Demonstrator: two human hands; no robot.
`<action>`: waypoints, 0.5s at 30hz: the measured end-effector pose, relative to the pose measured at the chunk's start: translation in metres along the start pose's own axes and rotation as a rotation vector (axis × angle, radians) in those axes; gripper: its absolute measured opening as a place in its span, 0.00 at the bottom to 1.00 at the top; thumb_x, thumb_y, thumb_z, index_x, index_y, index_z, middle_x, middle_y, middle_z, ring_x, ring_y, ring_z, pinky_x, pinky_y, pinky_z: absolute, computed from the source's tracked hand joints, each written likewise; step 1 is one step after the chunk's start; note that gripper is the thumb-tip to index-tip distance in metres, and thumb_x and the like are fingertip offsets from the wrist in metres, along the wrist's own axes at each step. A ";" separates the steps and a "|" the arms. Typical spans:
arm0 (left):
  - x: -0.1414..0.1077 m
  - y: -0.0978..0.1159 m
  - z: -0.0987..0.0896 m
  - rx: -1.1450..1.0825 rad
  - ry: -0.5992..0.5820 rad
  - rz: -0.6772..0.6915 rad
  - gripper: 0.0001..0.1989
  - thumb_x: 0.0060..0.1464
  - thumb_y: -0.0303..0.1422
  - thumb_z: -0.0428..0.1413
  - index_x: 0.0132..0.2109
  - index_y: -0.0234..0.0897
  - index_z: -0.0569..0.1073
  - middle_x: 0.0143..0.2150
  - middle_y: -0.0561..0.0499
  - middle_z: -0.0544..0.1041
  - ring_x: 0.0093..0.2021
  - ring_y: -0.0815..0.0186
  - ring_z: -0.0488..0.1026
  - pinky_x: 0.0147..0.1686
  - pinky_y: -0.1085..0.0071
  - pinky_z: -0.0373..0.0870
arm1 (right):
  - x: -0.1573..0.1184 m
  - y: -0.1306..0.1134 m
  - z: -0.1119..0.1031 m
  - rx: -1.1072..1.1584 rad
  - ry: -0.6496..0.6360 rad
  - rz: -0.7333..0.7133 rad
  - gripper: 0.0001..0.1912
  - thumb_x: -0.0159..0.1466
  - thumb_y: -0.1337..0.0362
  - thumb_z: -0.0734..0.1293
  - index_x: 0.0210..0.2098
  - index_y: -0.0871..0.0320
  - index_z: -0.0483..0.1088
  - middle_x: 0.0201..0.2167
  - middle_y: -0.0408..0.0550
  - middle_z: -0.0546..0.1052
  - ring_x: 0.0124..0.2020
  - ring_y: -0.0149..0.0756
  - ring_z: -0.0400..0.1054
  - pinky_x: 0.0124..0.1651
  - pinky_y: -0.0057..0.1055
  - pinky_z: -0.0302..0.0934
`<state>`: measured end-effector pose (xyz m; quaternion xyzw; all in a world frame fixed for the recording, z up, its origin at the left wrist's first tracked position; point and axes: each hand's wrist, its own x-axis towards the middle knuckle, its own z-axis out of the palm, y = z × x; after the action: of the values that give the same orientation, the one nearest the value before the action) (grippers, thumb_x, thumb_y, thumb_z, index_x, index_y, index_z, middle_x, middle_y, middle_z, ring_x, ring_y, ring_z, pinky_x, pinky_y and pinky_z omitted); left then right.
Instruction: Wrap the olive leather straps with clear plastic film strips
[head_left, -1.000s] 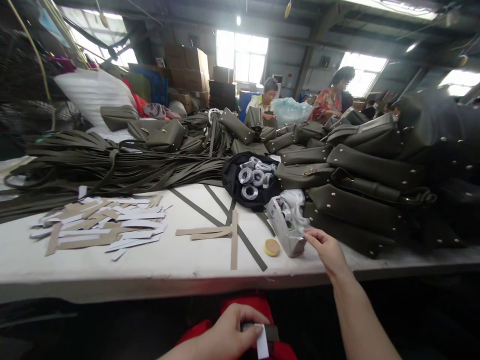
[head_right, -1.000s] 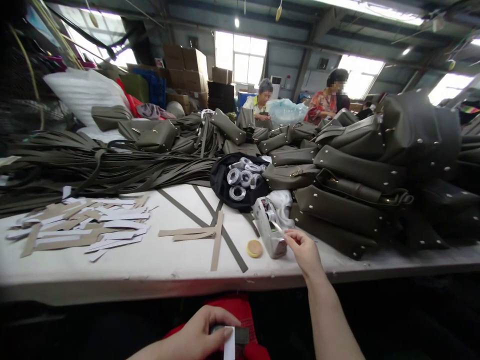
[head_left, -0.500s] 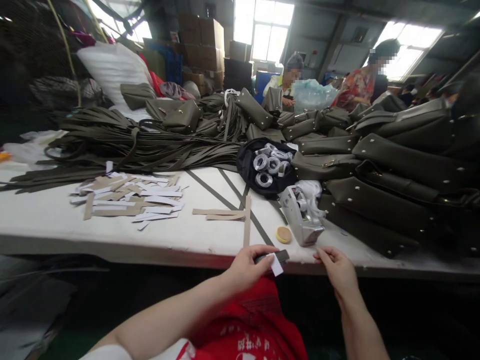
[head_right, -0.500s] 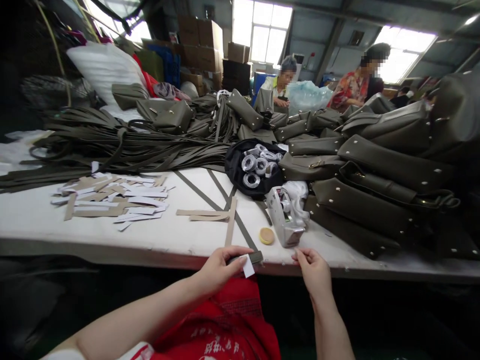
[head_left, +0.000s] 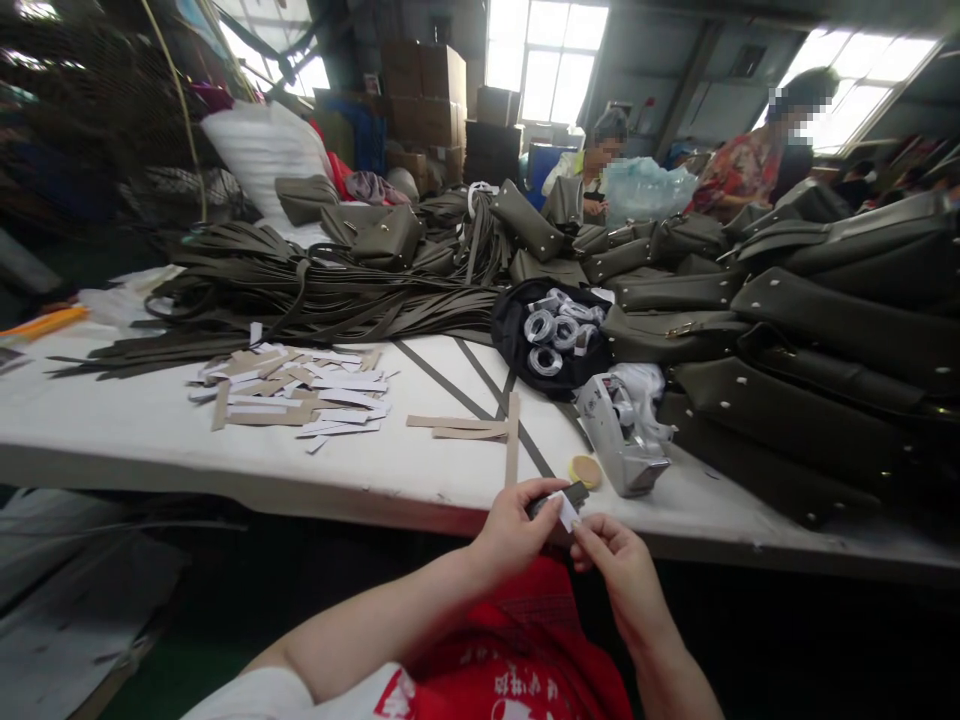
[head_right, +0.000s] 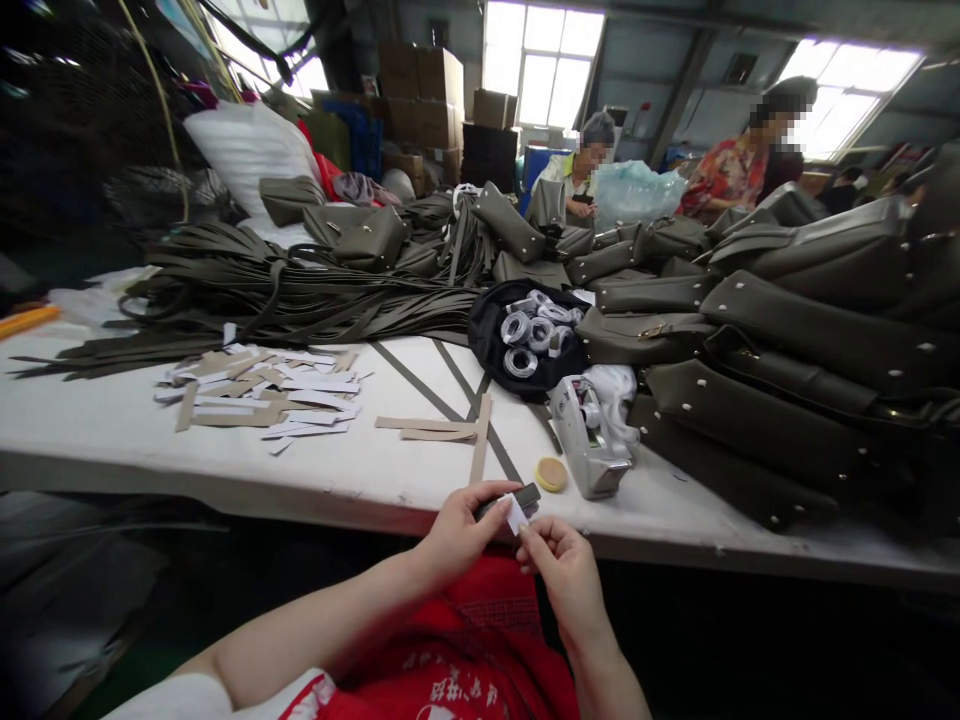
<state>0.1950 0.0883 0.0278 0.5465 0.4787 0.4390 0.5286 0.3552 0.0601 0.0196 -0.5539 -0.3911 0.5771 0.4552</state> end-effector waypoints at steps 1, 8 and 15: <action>0.000 -0.001 0.000 0.000 0.000 0.000 0.17 0.56 0.36 0.55 0.49 0.32 0.79 0.46 0.44 0.81 0.46 0.58 0.76 0.51 0.64 0.69 | 0.002 0.001 0.001 0.002 -0.002 0.016 0.22 0.48 0.47 0.77 0.23 0.60 0.73 0.18 0.45 0.73 0.21 0.29 0.64 0.24 0.25 0.60; -0.001 -0.012 0.004 -0.126 0.005 -0.025 0.18 0.57 0.38 0.55 0.50 0.33 0.78 0.44 0.45 0.81 0.45 0.59 0.74 0.49 0.65 0.69 | 0.005 0.008 0.010 0.056 0.019 0.026 0.24 0.48 0.45 0.77 0.22 0.60 0.70 0.17 0.42 0.72 0.19 0.26 0.62 0.25 0.24 0.57; 0.000 -0.005 0.010 -0.221 0.030 -0.068 0.25 0.55 0.46 0.57 0.51 0.30 0.77 0.41 0.44 0.79 0.41 0.60 0.74 0.44 0.66 0.70 | 0.005 0.014 0.011 0.131 -0.012 -0.014 0.23 0.53 0.46 0.75 0.23 0.60 0.68 0.18 0.41 0.71 0.20 0.26 0.60 0.25 0.24 0.55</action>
<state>0.2044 0.0870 0.0218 0.4619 0.4536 0.4790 0.5929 0.3430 0.0616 0.0060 -0.5168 -0.3590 0.6016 0.4921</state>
